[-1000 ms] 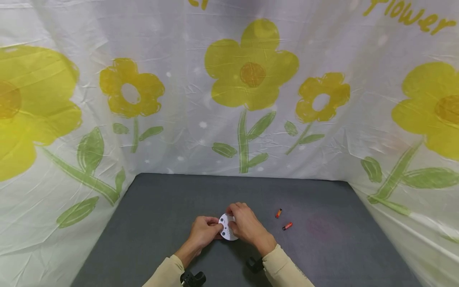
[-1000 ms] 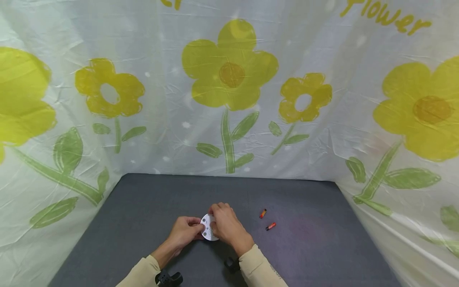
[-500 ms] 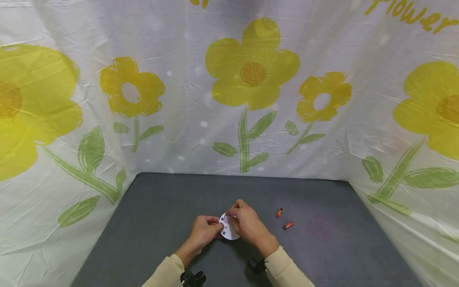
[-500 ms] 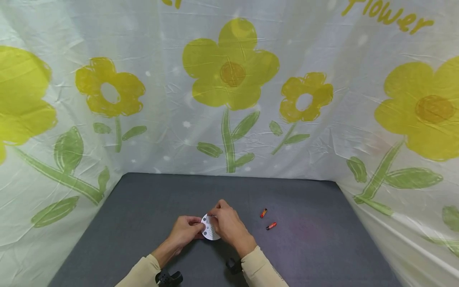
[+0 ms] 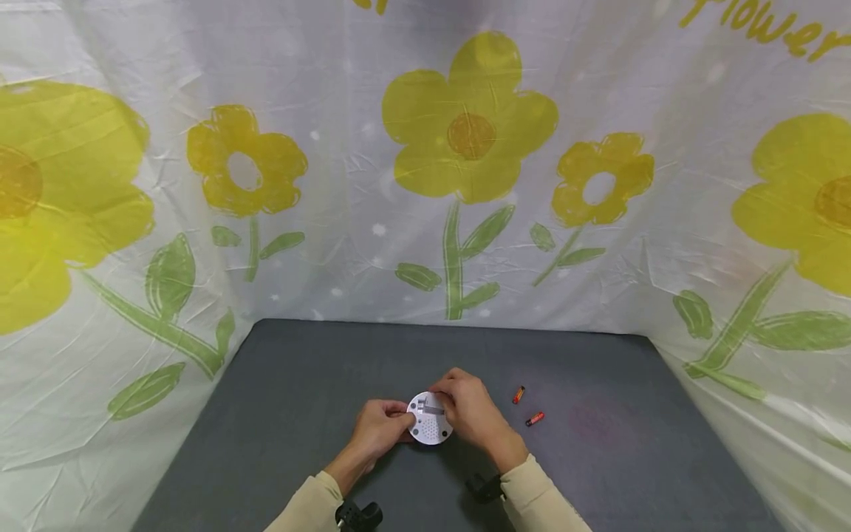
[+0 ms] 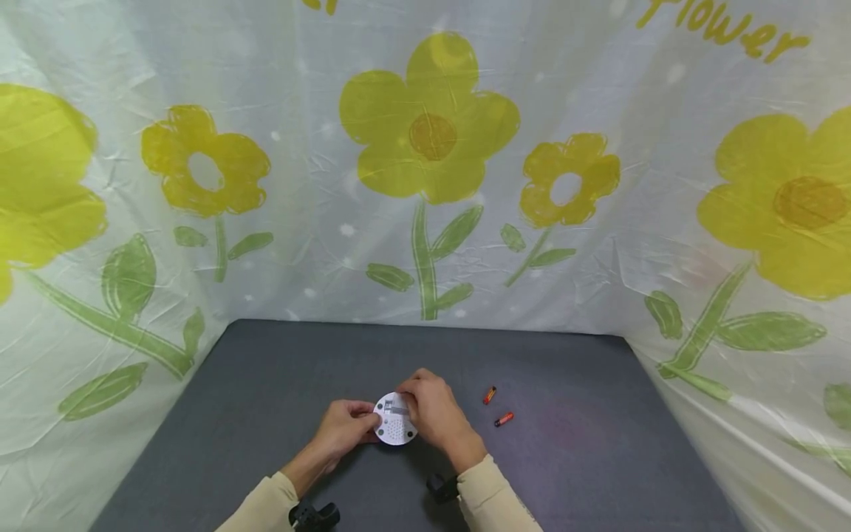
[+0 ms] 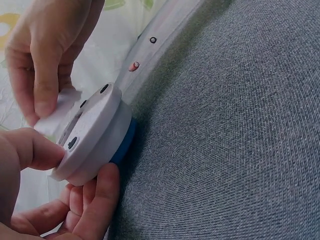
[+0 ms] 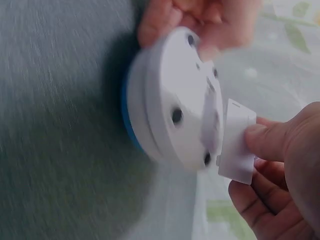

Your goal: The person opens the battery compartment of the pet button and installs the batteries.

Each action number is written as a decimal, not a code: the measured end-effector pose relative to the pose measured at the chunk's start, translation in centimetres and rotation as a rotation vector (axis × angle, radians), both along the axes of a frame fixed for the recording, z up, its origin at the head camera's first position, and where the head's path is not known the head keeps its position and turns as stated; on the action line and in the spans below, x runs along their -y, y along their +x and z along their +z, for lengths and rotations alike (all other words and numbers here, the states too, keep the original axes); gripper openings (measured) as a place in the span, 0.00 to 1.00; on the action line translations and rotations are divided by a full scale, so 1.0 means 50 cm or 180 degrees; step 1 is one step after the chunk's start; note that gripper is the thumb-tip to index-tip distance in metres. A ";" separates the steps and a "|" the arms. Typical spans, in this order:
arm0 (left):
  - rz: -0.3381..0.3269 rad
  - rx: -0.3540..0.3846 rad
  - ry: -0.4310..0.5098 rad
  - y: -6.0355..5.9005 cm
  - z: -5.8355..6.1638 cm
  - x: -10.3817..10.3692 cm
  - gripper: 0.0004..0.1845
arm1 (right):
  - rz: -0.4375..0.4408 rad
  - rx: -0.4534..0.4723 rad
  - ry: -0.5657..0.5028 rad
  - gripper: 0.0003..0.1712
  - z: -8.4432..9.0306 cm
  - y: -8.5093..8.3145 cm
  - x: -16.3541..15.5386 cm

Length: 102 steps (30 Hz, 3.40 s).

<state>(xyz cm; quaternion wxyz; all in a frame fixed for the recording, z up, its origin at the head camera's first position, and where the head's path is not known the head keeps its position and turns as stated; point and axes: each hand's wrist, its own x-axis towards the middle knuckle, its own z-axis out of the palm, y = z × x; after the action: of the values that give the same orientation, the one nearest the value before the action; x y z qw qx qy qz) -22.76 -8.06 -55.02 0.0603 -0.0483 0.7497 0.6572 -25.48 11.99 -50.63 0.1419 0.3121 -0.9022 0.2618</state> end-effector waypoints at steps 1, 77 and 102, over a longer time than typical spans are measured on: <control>0.0001 -0.0003 0.0010 -0.001 -0.001 0.000 0.17 | -0.0040 -0.0030 -0.0011 0.08 0.002 -0.003 -0.008; 0.0024 -0.0002 0.0018 0.003 -0.003 0.002 0.16 | -0.0582 0.0585 0.0680 0.14 0.011 -0.052 -0.303; 0.0053 -0.0001 0.0129 0.008 -0.004 0.003 0.14 | -0.0569 0.0549 0.0751 0.09 -0.041 -0.054 -0.265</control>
<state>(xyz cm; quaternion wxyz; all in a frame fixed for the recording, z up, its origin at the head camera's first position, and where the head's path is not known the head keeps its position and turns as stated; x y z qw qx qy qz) -22.38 -8.21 -55.19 0.0557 -0.0531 0.7358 0.6728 -28.20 25.26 -52.67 0.0491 0.2215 -0.9596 0.1662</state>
